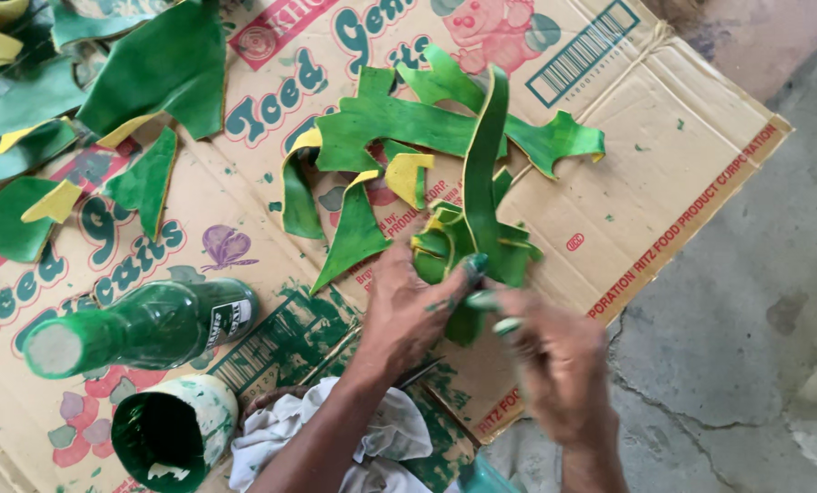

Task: The person paints green foam cutouts with a sponge, applying paint to both sides and edges. They handle each piece individually, dip the sponge into a green paint container, and place finished pieces on a cardboard surface.

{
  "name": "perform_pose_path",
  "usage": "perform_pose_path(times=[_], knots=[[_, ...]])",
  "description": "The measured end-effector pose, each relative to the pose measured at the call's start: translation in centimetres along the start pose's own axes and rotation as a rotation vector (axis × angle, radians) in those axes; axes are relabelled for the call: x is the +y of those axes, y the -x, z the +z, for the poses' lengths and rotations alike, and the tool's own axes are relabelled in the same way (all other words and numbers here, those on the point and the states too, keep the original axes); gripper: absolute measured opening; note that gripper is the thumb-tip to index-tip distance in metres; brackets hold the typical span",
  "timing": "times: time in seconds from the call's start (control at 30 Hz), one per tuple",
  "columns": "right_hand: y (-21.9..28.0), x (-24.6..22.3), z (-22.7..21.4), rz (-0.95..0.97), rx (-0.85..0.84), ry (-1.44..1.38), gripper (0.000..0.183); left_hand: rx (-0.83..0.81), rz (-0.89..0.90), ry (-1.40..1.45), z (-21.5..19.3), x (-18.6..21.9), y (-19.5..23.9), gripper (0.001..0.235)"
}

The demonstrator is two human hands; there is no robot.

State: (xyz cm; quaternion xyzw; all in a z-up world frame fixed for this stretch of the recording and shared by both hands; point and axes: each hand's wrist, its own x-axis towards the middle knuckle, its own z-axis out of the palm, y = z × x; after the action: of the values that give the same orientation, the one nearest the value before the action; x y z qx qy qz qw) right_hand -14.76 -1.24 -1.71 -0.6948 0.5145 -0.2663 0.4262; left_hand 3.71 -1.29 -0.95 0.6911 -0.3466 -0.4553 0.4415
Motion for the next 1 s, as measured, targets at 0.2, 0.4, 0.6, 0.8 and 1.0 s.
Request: perform_pose_path(times=[0.2,0.4,0.6,0.8,1.0], knots=[[-1.8,-2.5,0.2,-0.246,0.233,-0.548,0.041,0.039,0.046,-0.102,-1.9,1.8,2.2,0.065],[-5.3,-4.9,2.9,-0.205,0.125,0.039,0.013,0.201,-0.086,-0.011,-5.8,3.1,6.2,0.045],[-7.7,-5.8,7.5,-0.648,-0.399,0.269,0.053,0.232,-0.185,0.131,-8.5,0.9,8.8,0.035],[-7.7,-5.8,8.2,-0.646,-0.396,0.434,0.049,0.264,-0.215,0.111,-8.8,-1.6,10.1,0.037],[-8.1,-6.0,10.2,-0.594,-0.234,0.458,0.042,0.273,-0.218,0.186,-9.3,-2.9,11.1,0.038]])
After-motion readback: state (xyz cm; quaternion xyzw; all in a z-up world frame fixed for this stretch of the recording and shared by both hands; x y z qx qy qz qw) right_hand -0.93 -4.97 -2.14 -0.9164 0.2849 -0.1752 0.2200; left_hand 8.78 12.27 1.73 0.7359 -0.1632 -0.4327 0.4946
